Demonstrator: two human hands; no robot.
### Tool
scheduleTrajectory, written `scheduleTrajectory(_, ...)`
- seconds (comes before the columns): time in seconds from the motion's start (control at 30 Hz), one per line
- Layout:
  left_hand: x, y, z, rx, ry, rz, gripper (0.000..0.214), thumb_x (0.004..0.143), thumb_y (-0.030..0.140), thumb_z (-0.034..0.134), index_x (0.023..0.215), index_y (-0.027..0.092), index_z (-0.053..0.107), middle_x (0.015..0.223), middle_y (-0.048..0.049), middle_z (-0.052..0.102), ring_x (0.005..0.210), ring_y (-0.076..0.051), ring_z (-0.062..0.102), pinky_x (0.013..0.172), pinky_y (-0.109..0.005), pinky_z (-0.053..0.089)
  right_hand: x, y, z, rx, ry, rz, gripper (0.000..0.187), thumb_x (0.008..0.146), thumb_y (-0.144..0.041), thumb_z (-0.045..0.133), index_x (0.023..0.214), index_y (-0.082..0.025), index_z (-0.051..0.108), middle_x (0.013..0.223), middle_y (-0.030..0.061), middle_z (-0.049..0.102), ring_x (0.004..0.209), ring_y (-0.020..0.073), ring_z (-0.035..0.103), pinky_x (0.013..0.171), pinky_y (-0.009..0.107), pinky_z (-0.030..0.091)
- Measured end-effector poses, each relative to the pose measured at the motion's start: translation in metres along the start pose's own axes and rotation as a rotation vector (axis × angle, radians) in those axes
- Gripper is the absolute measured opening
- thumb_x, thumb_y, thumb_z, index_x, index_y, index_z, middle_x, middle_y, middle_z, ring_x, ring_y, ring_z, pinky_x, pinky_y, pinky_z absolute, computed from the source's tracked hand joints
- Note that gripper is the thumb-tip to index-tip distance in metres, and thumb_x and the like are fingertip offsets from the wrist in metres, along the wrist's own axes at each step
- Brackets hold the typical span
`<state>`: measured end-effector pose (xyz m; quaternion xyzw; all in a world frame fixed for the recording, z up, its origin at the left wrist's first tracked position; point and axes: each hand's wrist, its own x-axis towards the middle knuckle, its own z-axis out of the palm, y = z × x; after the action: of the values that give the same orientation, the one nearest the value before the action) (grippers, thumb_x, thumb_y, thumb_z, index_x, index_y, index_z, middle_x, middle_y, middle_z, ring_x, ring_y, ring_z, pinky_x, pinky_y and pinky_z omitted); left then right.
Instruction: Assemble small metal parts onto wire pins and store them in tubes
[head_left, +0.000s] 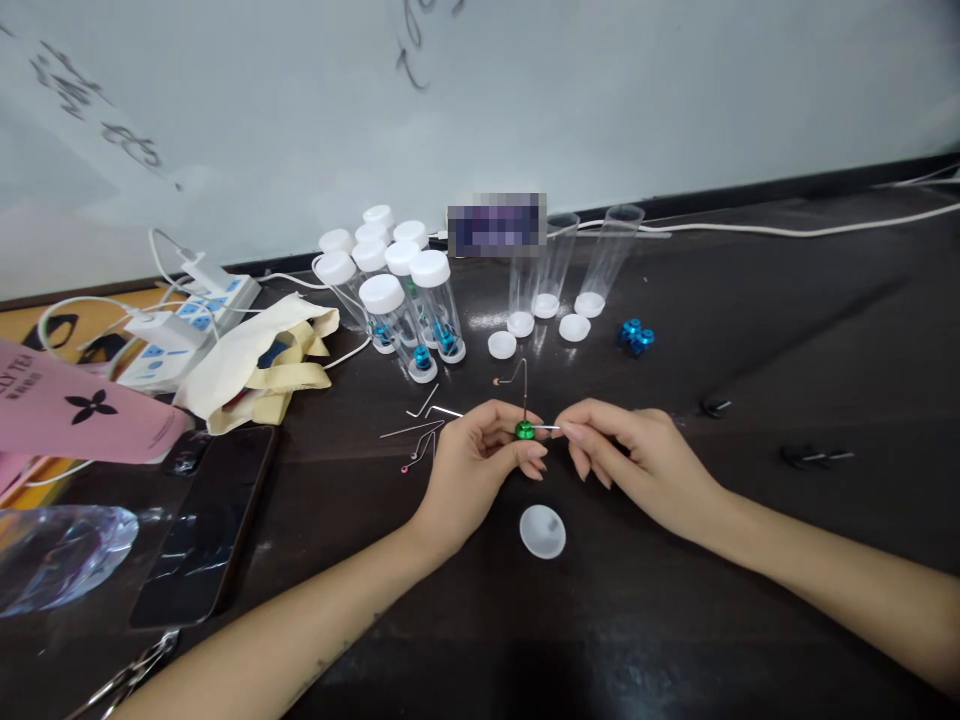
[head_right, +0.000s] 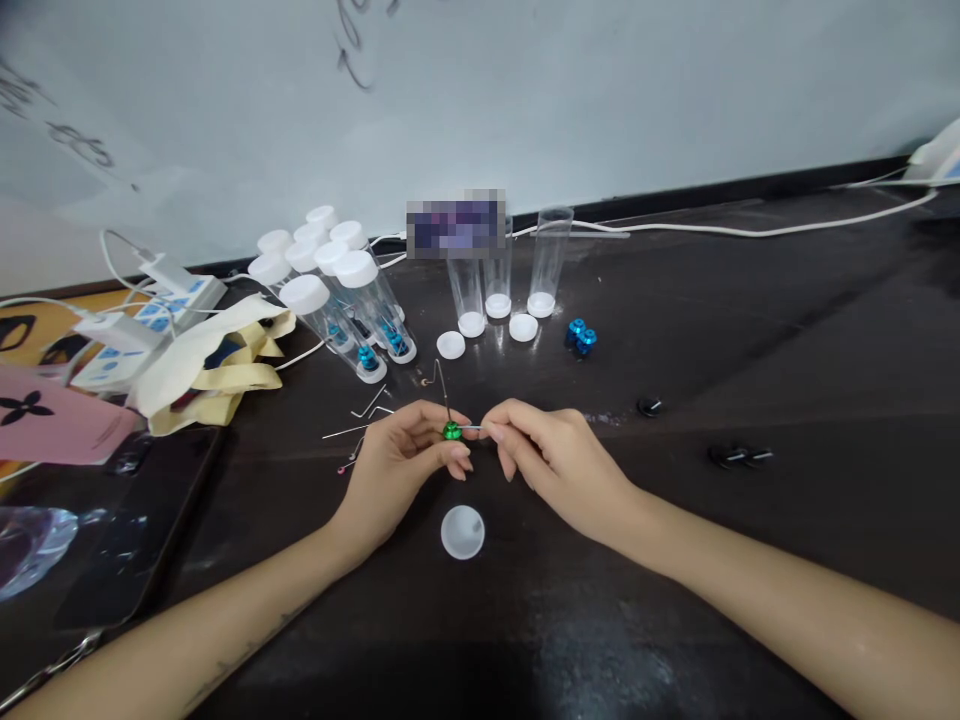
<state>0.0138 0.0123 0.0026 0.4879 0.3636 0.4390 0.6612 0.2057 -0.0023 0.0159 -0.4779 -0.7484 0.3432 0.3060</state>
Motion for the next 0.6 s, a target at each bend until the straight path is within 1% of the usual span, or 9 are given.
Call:
scheduleTrajectory(0.17,-0.0010,-0.0009,-0.0003,0.017,0.004,0.012,0.014,0.073,0.013,0.074,0.084,0.012,0.065,0.079,-0.0028,0.070,0.059,-0.010,0.064,0.057,-0.023,0.057,0.0017,-0.0011,-0.0025,0.025,-0.018,-0.017,0.022,0.101,-0.029,0.044,0.093,-0.019,0.062,0.056,-0.0060,0.057,0.045,0.0070,0.049,0.050,0.021,0.038)
scheduleTrajectory(0.3,-0.0004,-0.0012,-0.0003,0.029,0.002,0.024,0.012,0.075,0.012,0.072,0.084,0.012,0.063,0.076,-0.0018,0.069,0.059,-0.010,0.064,0.058,-0.023,0.057,0.0007,-0.0016,-0.0024,0.017,-0.020,-0.015,0.022,0.101,-0.028,0.044,0.093,-0.019,0.062,0.057,-0.0058,0.057,0.046,0.0071,0.049,0.051,0.021,0.038)
scheduleTrajectory(0.43,0.0000,-0.0004,0.0003,0.037,0.019,0.020,0.012,0.077,0.013,0.071,0.085,0.013,0.063,0.078,-0.0015,0.069,0.064,-0.011,0.066,0.064,-0.025,0.058,0.0004,-0.0019,-0.0010,0.012,-0.014,0.005,0.023,0.101,-0.030,0.044,0.092,-0.019,0.063,0.061,-0.0044,0.060,0.047,0.0079,0.050,0.051,0.022,0.039)
scheduleTrajectory(0.6,-0.0002,0.0008,0.0010,0.042,0.037,0.013,0.010,0.079,0.013,0.069,0.086,0.014,0.063,0.081,-0.0023,0.070,0.072,-0.013,0.069,0.071,-0.027,0.059,0.0014,-0.0030,0.0000,0.005,-0.011,-0.003,0.022,0.100,-0.028,0.045,0.091,-0.020,0.063,0.065,-0.0043,0.061,0.049,0.0076,0.053,0.052,0.022,0.040)
